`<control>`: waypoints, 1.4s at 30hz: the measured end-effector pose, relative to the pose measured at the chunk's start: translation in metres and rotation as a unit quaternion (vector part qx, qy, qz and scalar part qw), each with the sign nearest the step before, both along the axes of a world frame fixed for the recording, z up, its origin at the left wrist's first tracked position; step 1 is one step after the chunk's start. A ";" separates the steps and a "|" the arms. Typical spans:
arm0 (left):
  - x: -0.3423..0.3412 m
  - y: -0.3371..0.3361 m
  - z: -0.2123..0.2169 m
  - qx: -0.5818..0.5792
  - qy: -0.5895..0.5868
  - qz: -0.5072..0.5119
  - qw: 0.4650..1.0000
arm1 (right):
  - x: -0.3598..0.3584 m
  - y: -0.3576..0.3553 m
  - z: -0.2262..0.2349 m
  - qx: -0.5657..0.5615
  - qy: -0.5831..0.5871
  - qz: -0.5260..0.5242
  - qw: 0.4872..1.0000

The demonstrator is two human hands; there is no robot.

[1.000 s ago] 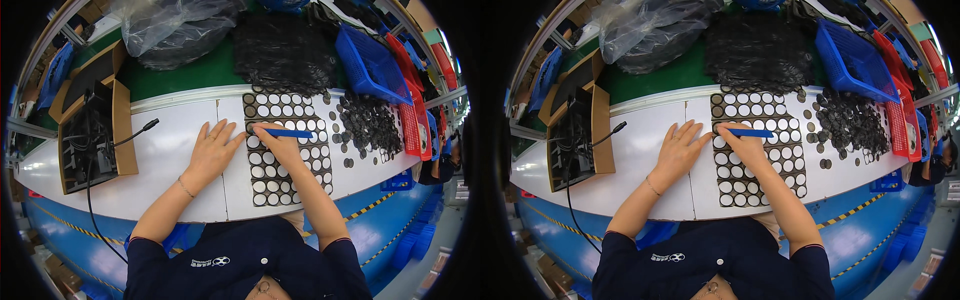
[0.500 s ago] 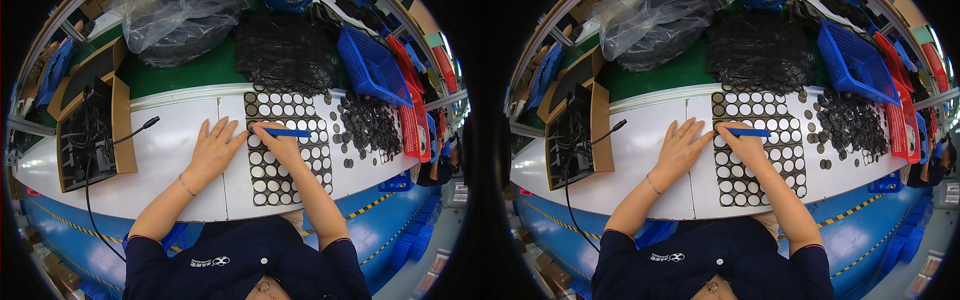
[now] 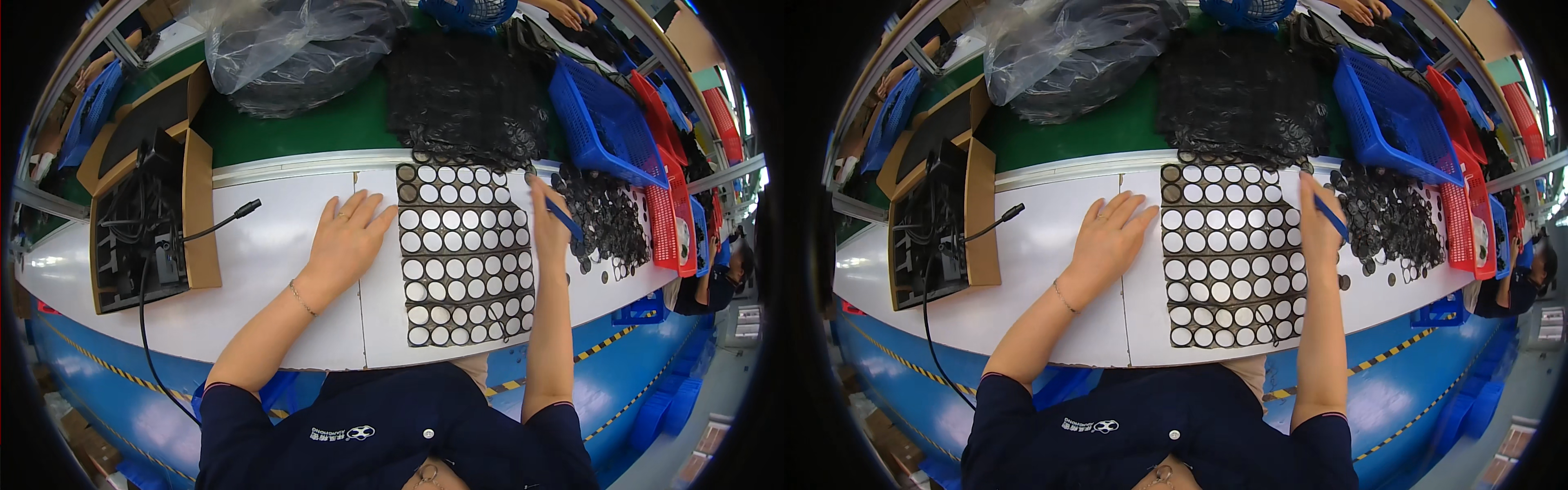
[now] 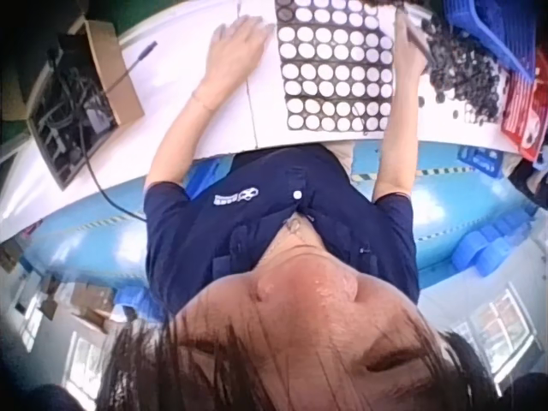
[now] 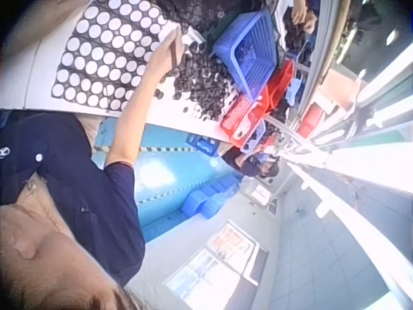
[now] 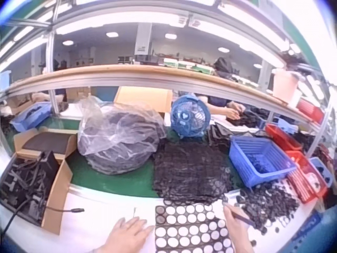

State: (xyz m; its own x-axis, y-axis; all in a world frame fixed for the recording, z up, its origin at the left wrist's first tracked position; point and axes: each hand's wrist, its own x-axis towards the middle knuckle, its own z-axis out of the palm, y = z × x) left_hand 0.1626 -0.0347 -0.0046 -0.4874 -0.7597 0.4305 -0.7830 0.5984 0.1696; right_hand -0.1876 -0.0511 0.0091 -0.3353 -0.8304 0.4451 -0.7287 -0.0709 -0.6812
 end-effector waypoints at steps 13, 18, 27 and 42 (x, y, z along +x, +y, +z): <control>0.002 -0.017 -0.008 -0.038 -0.047 -0.001 0.998 | 0.140 -0.018 -0.006 0.265 -0.315 0.231 0.881; 0.002 -0.018 -0.008 -0.035 -0.045 -0.008 0.998 | 0.140 -0.016 -0.003 0.257 -0.287 0.234 0.893; 0.001 -0.020 -0.009 -0.027 -0.029 -0.020 0.999 | 0.155 -0.006 -0.008 -0.028 0.065 0.277 0.958; 0.002 -0.019 -0.008 -0.031 -0.026 -0.007 0.999 | 0.142 -0.021 -0.013 0.171 -0.251 0.248 0.920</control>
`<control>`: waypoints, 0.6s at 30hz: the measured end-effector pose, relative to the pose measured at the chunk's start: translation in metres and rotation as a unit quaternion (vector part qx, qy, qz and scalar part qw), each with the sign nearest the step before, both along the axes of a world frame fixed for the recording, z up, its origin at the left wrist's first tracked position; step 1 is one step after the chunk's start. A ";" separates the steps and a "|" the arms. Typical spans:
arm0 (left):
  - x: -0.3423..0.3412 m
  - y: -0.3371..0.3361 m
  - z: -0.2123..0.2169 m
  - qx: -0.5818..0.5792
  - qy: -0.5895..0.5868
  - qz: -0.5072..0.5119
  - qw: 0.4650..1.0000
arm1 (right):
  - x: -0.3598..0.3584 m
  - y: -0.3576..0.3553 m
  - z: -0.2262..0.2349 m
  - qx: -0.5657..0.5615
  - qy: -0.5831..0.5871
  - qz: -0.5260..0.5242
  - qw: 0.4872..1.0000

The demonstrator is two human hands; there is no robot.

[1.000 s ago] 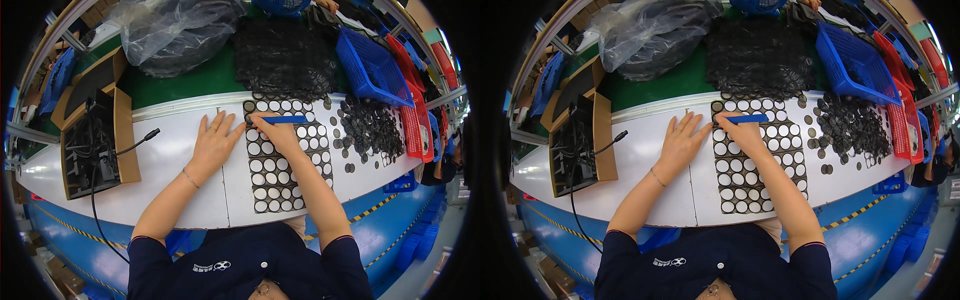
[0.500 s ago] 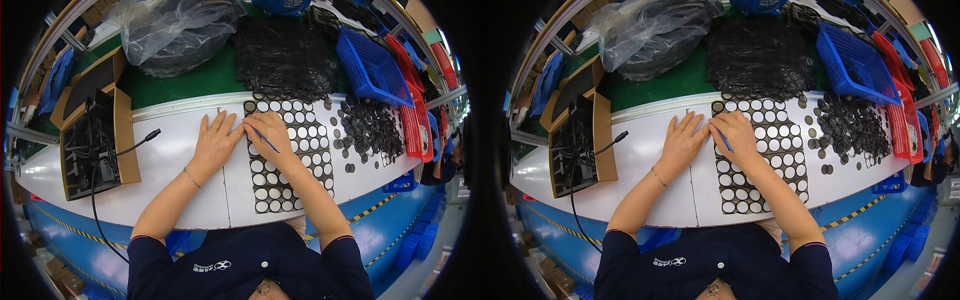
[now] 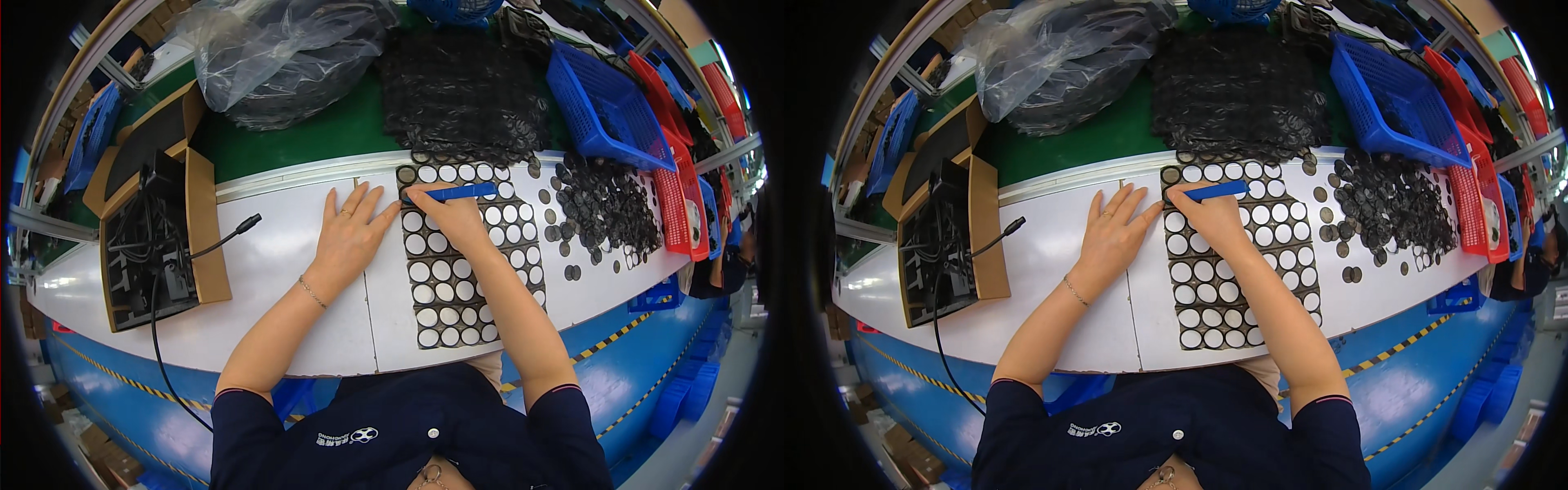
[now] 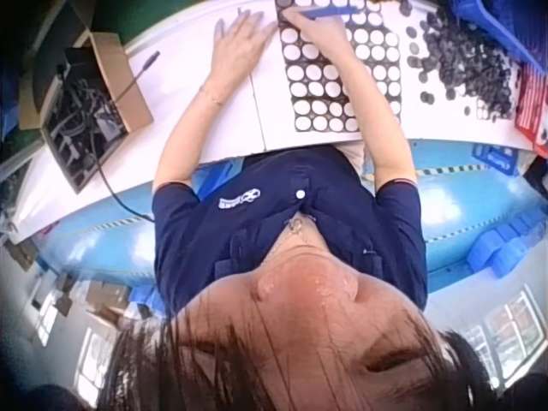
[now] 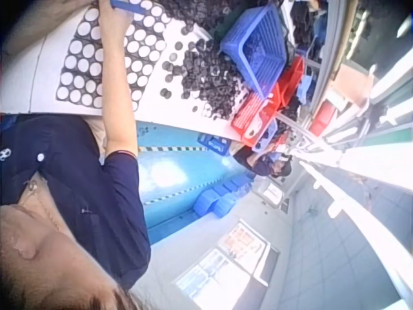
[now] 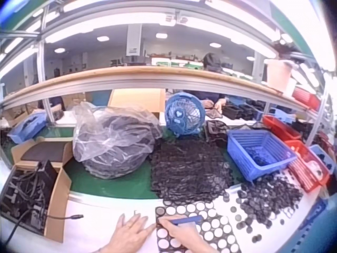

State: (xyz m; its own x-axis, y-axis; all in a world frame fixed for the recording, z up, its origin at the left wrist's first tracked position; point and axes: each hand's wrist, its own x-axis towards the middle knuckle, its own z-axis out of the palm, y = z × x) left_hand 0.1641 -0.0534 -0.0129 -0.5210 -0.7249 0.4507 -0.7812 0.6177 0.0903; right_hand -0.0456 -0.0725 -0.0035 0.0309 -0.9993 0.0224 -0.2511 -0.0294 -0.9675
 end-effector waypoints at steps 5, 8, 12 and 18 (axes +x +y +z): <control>0.001 0.001 -0.001 0.000 0.000 0.003 1.000 | 0.001 0.001 -0.003 -0.007 0.011 -0.004 1.000; 0.000 0.000 -0.002 0.008 0.013 -0.004 1.000 | 0.002 0.002 0.000 0.000 0.017 -0.007 1.000; -0.001 -0.002 -0.001 0.014 0.011 -0.006 1.000 | 0.011 0.009 -0.002 -0.223 0.238 -0.026 0.945; 0.001 0.000 0.000 -0.011 0.000 0.007 1.000 | -0.047 -0.010 0.017 -0.453 0.371 -0.094 0.805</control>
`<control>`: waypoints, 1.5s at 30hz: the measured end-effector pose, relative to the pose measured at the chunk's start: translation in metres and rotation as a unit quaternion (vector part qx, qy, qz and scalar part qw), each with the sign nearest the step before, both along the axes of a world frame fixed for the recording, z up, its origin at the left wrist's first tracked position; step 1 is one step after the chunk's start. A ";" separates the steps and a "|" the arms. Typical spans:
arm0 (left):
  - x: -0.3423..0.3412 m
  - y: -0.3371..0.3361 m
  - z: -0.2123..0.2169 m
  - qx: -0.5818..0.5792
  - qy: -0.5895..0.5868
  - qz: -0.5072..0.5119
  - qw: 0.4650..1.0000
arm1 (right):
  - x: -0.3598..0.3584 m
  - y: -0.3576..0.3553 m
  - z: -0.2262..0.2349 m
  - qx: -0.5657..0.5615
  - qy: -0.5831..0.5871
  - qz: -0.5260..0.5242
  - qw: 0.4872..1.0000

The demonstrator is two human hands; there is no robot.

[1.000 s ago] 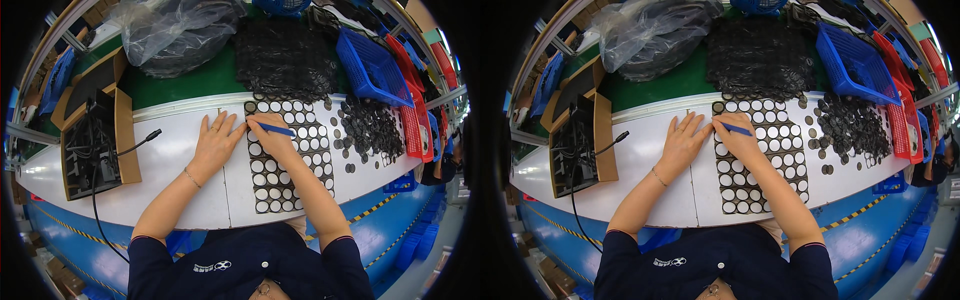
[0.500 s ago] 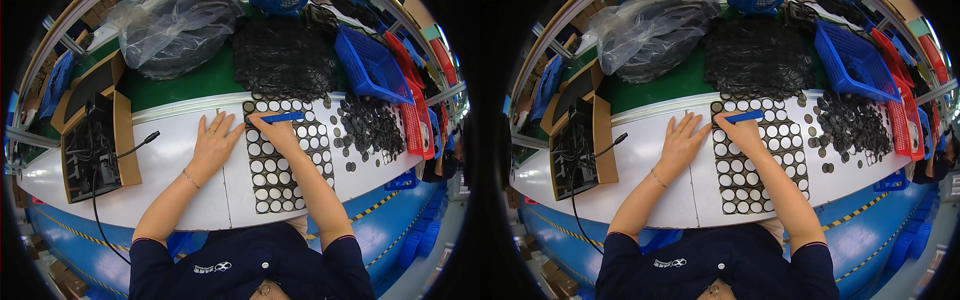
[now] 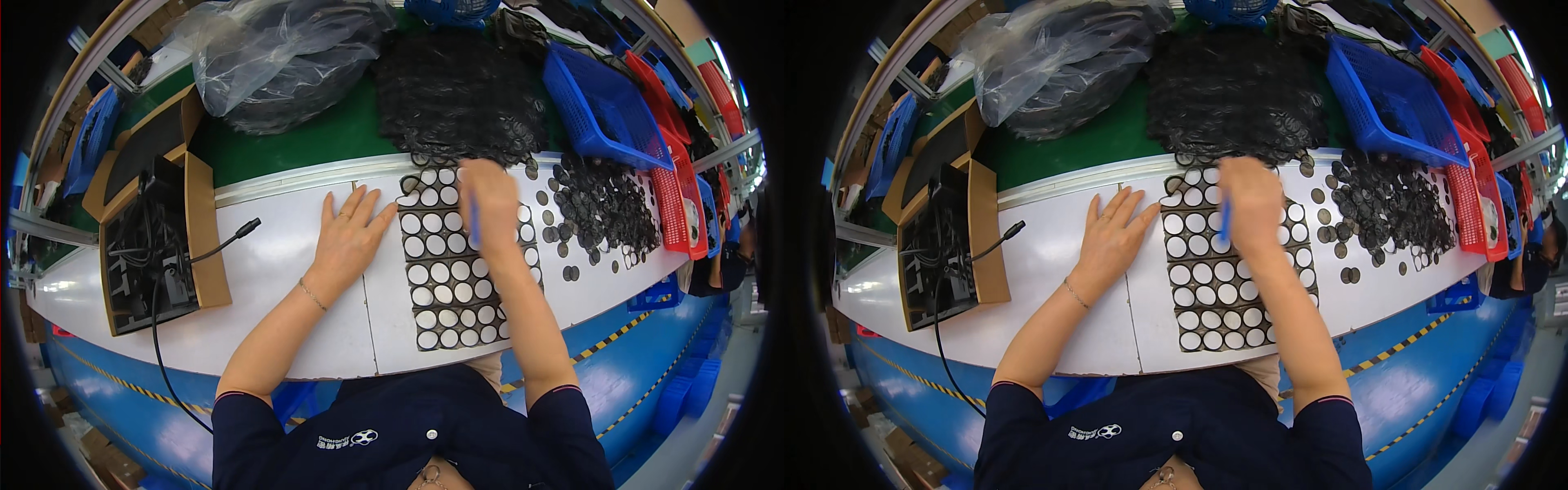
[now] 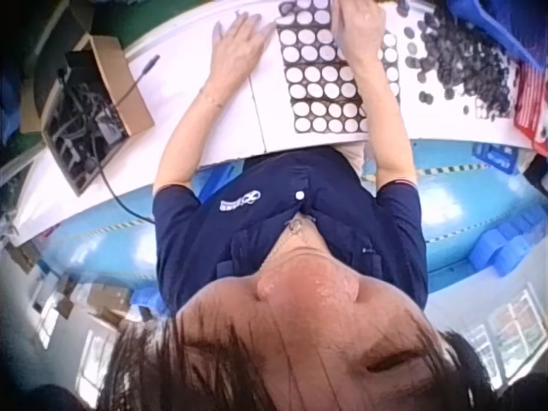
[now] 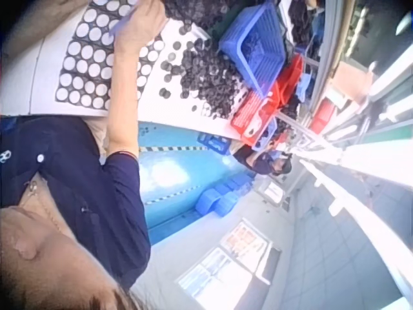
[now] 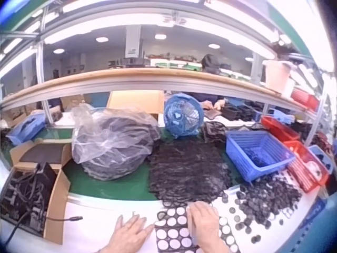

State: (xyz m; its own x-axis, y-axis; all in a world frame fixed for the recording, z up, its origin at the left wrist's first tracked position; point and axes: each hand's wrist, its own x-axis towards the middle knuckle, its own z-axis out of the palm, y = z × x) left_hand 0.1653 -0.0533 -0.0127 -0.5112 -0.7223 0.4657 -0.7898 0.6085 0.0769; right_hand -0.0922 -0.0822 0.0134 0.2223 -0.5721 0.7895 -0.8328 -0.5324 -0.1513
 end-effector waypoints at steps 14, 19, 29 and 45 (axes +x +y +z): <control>-0.010 -0.028 -0.003 0.006 0.033 -0.011 0.999 | 0.041 -0.002 0.007 0.480 -0.457 0.069 0.745; -0.008 -0.027 -0.005 0.005 0.042 -0.024 0.999 | 0.043 -0.006 -0.008 0.507 -0.407 0.052 0.758; -0.010 -0.025 -0.005 -0.014 0.026 -0.014 0.999 | 0.044 -0.004 -0.007 0.494 -0.386 0.054 0.777; -0.012 -0.027 -0.011 -0.002 0.033 -0.008 0.999 | 0.025 -0.008 -0.016 0.177 -0.170 -0.002 0.969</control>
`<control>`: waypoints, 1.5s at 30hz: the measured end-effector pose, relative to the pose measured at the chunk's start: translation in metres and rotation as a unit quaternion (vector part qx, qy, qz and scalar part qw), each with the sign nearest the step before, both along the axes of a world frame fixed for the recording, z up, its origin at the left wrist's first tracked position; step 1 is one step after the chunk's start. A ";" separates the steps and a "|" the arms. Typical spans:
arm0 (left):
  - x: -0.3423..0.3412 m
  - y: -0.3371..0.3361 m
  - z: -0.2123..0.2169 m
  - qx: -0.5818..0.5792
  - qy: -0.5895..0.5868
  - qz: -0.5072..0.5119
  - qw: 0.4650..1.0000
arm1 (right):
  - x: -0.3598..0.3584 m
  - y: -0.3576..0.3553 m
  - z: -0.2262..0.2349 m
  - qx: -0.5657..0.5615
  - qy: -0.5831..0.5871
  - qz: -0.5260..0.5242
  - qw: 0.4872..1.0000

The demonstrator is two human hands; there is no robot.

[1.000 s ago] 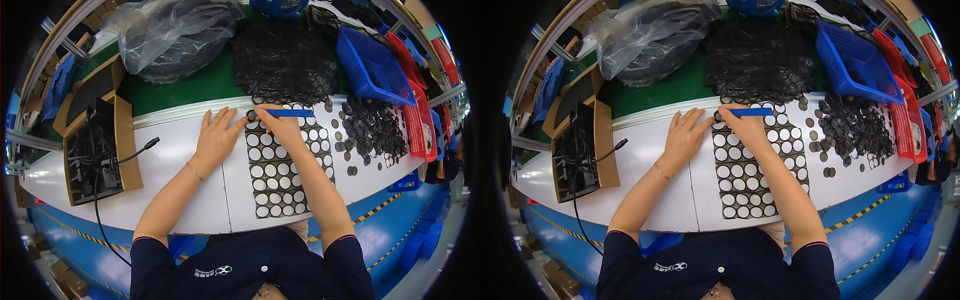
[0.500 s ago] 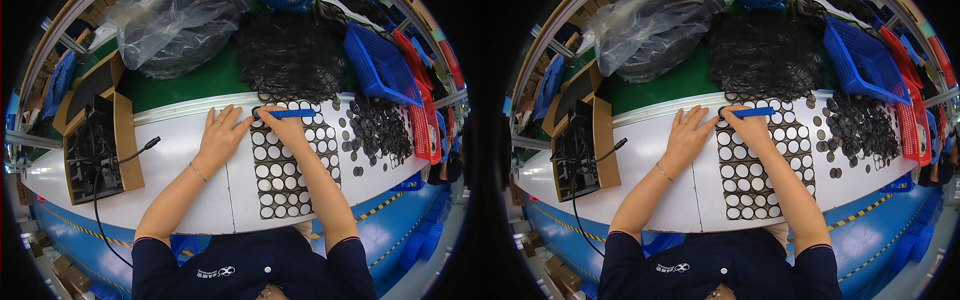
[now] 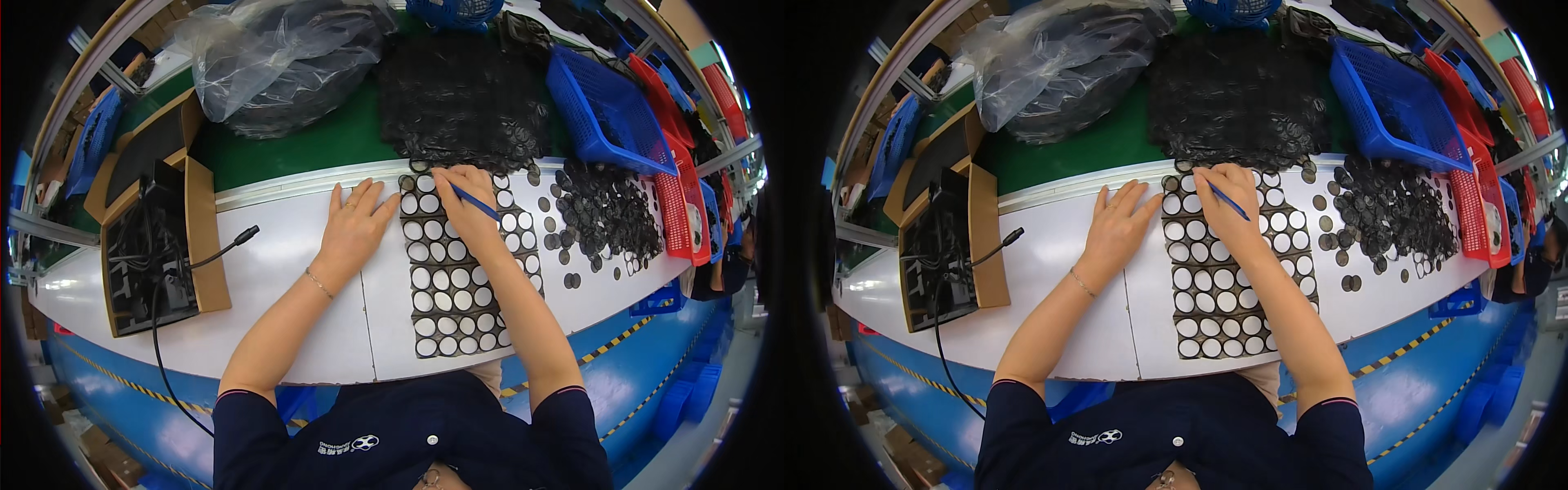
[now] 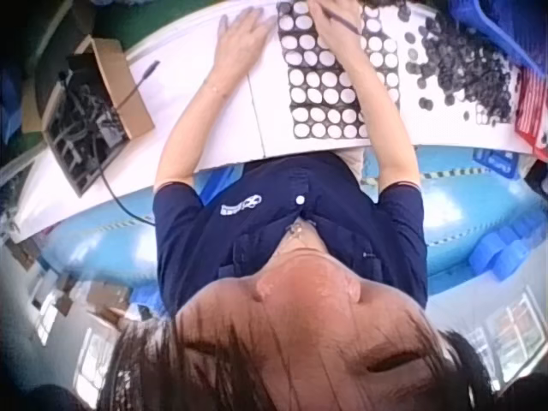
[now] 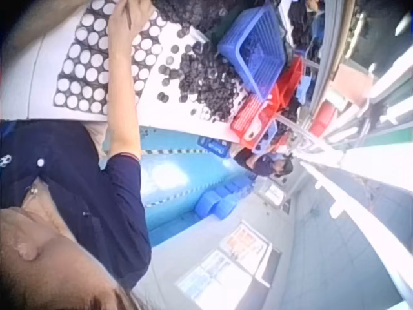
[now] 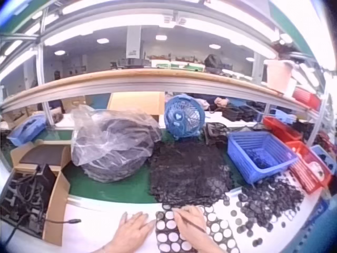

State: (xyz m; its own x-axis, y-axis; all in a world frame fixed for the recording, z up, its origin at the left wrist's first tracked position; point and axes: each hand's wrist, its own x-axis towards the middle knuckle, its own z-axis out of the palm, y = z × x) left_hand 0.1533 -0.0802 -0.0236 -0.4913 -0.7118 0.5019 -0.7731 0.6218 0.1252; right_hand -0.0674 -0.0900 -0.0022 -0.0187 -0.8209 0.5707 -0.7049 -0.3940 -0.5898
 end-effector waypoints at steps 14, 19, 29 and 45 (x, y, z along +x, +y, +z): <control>-0.001 0.001 -0.002 -0.001 0.003 0.008 1.000 | 0.024 0.006 -0.010 -0.040 0.048 0.067 0.996; 0.000 0.002 -0.001 -0.005 -0.006 0.027 1.000 | -0.034 -0.014 0.043 0.203 -0.407 0.044 0.890; -0.014 -0.009 0.013 -0.028 0.083 -0.016 0.996 | -0.134 0.012 0.064 0.206 -0.411 -0.025 0.888; -0.139 -0.007 0.023 0.158 0.374 -0.069 0.911 | -0.239 0.115 0.006 0.182 -0.208 -0.221 0.935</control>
